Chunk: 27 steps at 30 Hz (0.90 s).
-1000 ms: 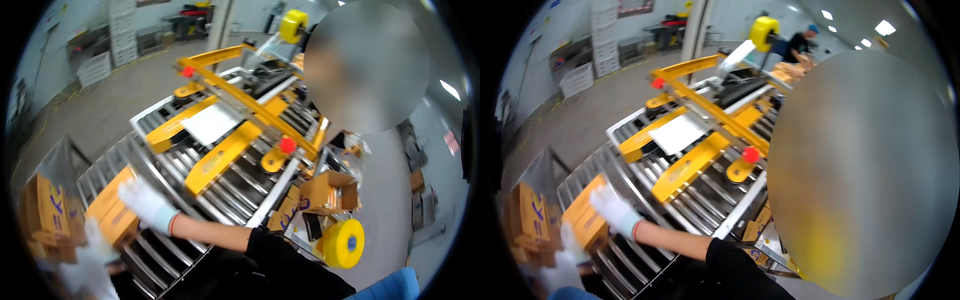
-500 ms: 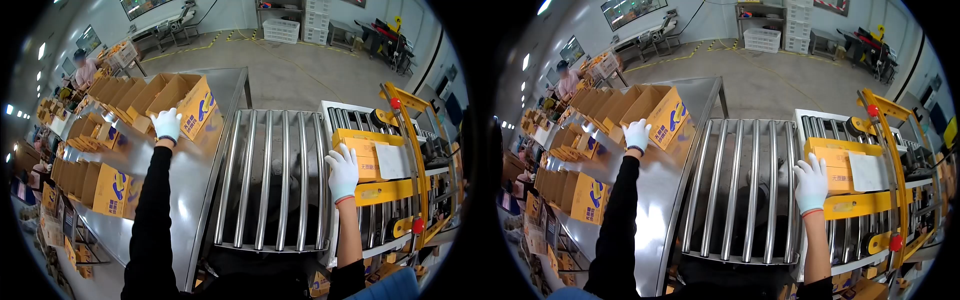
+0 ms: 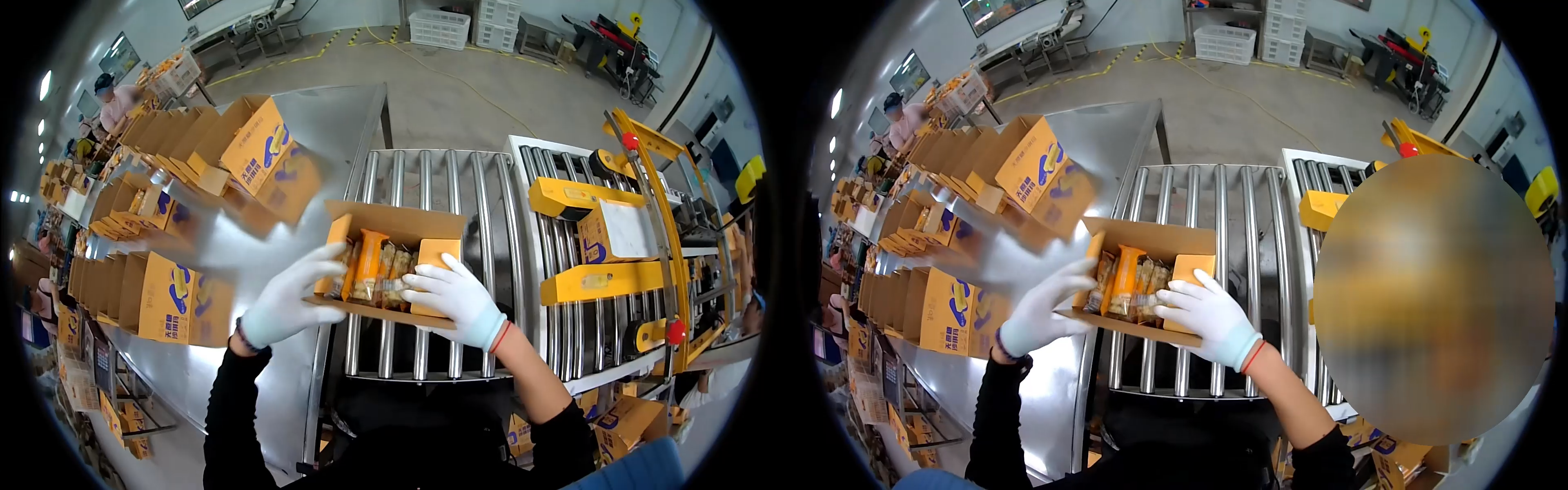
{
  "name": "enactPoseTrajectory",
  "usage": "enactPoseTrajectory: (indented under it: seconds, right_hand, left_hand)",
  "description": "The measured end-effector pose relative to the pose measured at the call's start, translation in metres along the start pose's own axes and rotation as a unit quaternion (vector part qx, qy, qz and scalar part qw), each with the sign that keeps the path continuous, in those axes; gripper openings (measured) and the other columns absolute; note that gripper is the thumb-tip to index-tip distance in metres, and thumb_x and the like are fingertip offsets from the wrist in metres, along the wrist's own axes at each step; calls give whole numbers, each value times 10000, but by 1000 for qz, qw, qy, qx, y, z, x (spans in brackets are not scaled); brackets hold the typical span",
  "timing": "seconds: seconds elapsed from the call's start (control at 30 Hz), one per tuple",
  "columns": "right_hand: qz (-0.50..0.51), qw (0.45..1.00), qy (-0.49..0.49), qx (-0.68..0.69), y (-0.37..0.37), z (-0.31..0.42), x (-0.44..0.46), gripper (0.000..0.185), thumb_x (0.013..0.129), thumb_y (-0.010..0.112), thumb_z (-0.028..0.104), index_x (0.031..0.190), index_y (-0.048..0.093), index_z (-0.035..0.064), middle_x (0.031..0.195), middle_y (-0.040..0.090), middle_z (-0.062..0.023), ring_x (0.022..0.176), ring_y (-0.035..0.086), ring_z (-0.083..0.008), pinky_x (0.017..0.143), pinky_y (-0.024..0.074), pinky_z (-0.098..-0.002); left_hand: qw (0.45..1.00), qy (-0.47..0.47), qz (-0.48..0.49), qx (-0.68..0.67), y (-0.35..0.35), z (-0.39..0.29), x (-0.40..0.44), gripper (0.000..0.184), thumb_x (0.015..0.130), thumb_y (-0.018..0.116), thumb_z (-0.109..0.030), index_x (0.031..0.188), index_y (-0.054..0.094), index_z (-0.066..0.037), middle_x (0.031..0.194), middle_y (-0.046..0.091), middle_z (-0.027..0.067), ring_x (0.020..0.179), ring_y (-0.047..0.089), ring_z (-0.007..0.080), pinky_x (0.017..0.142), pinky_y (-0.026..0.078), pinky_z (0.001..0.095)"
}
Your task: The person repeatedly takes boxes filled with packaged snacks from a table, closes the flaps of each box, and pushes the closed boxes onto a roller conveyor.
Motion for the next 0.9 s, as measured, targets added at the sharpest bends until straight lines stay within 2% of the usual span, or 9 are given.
enactPoseTrajectory:
  seconds: [0.13,0.17,0.23,0.33,0.47,0.57,0.7,0.8,0.9]
  right_hand:
    - [-52,923,190,330,-16,-30,0,574,880,779,344,1377,642,93,1332,680,-125,1251,619,-345,1189,365,-456]
    - [-88,971,138,176,-20,-34,7,633,868,785,336,1418,596,85,1387,634,-141,1288,584,-355,1188,361,-462]
    - [-127,988,82,-23,-33,-35,19,753,835,802,325,1484,509,80,1474,544,-165,1349,516,-373,1187,352,-479]
    - [-150,973,105,-139,-63,-12,30,902,777,843,385,1512,446,46,1451,530,-173,1355,488,-377,1200,331,-502]
    - [-32,990,123,-65,-10,7,-3,996,715,867,469,1504,450,28,1352,581,-148,1285,553,-308,1227,293,-543]
    - [-65,986,109,-106,-13,-14,-40,944,730,874,405,1508,456,69,1454,537,-96,1372,500,-248,1260,257,-515]
    - [-124,930,235,-255,-54,-84,-77,820,705,868,208,1431,508,85,1439,546,-129,1391,474,-307,1232,279,-523]
    - [-140,887,312,-312,-67,-124,-102,936,719,878,298,1512,434,72,1511,493,-146,1456,400,-315,1258,245,-455]
    - [-195,879,306,-309,-67,-132,-103,959,660,916,388,1454,487,62,1449,519,-140,1412,430,-320,1213,302,-467]
  left_hand:
    - [985,-154,0,-78,31,66,49,487,852,839,-224,1234,628,-8,1299,636,162,1256,611,289,1046,513,382]
    - [986,-150,10,-78,41,68,56,487,852,839,-224,1234,628,-8,1299,636,162,1256,611,289,1046,513,382]
    - [931,69,-160,320,37,41,64,495,866,837,-215,1245,610,8,1219,632,138,1264,576,289,1063,494,377]
    - [936,-16,-322,140,34,78,42,598,870,839,-218,1342,555,15,1171,616,112,1293,532,280,1080,478,379]
    - [931,-164,-195,-261,45,134,28,617,969,754,-249,1440,486,45,1280,639,109,1215,587,187,1046,492,338]
    - [957,-162,-135,-202,57,105,68,460,1023,676,-241,1355,574,61,1208,692,114,1028,687,163,876,569,295]
    - [928,-78,-267,-249,133,62,156,370,1035,649,-224,1260,614,69,1136,715,140,980,710,199,830,594,316]
    - [973,60,-207,-77,211,12,213,425,1020,630,-196,1355,579,60,1238,694,189,1142,671,265,985,517,359]
    - [972,14,-81,-218,254,26,243,509,1000,664,-271,1396,568,35,1296,662,216,1230,622,309,1029,494,371]
Point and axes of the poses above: each hand's wrist, its own x-axis towards the middle knuckle, its own y-axis out of the palm, z = x × y, the point moved 6 cm from there along x, towards the middle knuckle
